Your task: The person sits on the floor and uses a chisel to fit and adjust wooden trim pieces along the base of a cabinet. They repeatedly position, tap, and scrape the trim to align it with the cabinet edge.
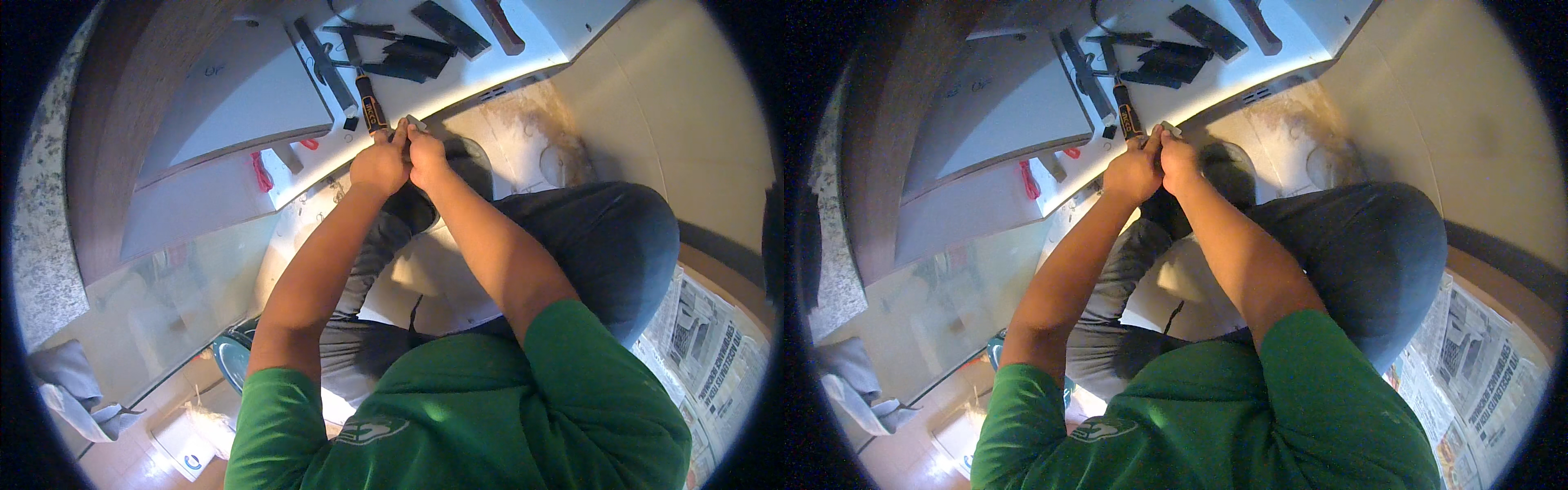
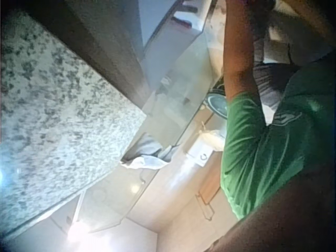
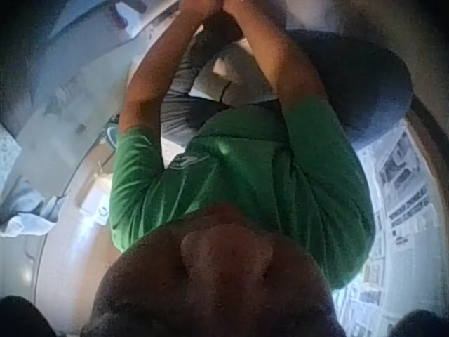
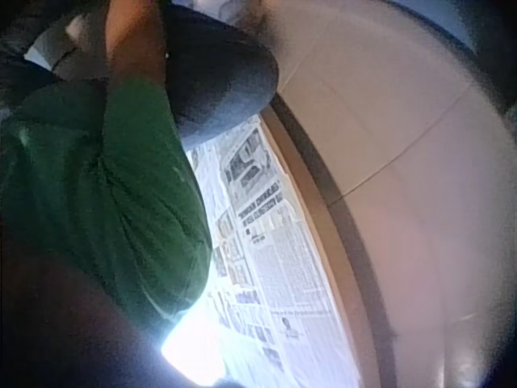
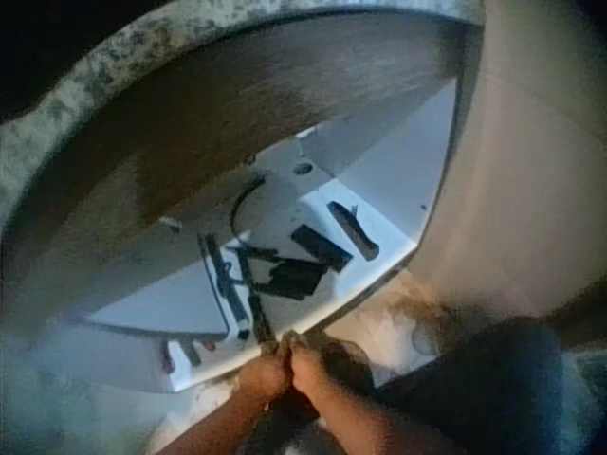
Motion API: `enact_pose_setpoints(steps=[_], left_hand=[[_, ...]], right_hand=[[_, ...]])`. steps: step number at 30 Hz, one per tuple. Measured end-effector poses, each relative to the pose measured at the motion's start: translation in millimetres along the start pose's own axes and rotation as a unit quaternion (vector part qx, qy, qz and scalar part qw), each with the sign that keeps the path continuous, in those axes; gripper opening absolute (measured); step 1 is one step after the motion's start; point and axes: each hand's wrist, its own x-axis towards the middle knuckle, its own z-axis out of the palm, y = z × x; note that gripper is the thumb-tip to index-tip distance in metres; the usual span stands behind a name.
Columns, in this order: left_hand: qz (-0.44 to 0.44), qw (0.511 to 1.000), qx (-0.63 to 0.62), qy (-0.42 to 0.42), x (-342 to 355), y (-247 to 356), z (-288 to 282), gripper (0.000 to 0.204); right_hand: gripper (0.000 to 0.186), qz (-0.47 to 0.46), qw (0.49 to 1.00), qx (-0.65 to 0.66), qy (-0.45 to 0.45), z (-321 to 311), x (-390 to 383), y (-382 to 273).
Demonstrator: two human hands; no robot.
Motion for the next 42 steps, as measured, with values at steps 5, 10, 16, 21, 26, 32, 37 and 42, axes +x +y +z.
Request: enact_pose_setpoints(steps=[5, 10, 16, 21, 26, 32, 37, 42], left_hand=[[-0.017, 1.000, -0.003, -0.018, -1, -1, 5, 0.072], [-0.009, 1.000, -0.003, -0.010, -6, -10, 10, 0.070], [0.004, 1.000, -0.010, 0.007, 0, -11, 22, 0.074], [-0.013, 1.000, -0.020, 0.004, 3, -6, 20, 0.072], [-0.016, 1.000, -0.011, 0.005, 17, 15, 6, 0.070], [-0.009, 1.000, -0.005, 0.009, 3, -5, 12, 0.070], [-0.013, 1.000, -0.009, 0.002, 3, -4, 12, 0.070], [-0.017, 1.000, -0.011, 0.010, 2, -4, 11, 0.066]], right_hand=[[0.044, -0.002, 0.999, -0.038, 0.003, -7, 15, 16], [0.043, 0.000, 0.996, -0.076, 0.038, 5, -2, 13], [0.049, -0.046, 0.994, -0.102, 0.019, -6, 19, 24], [0.049, -0.058, 0.991, -0.115, 0.038, -5, 19, 18], [0.050, -0.070, 0.994, -0.082, -0.001, -21, 41, 1], [0.035, -0.021, 0.999, -0.030, 0.016, -7, 26, 19], [0.038, -0.036, 0.998, -0.049, 0.009, -9, 26, 20], [0.039, -0.034, 0.999, -0.022, 0.029, 4, 5, 10]])
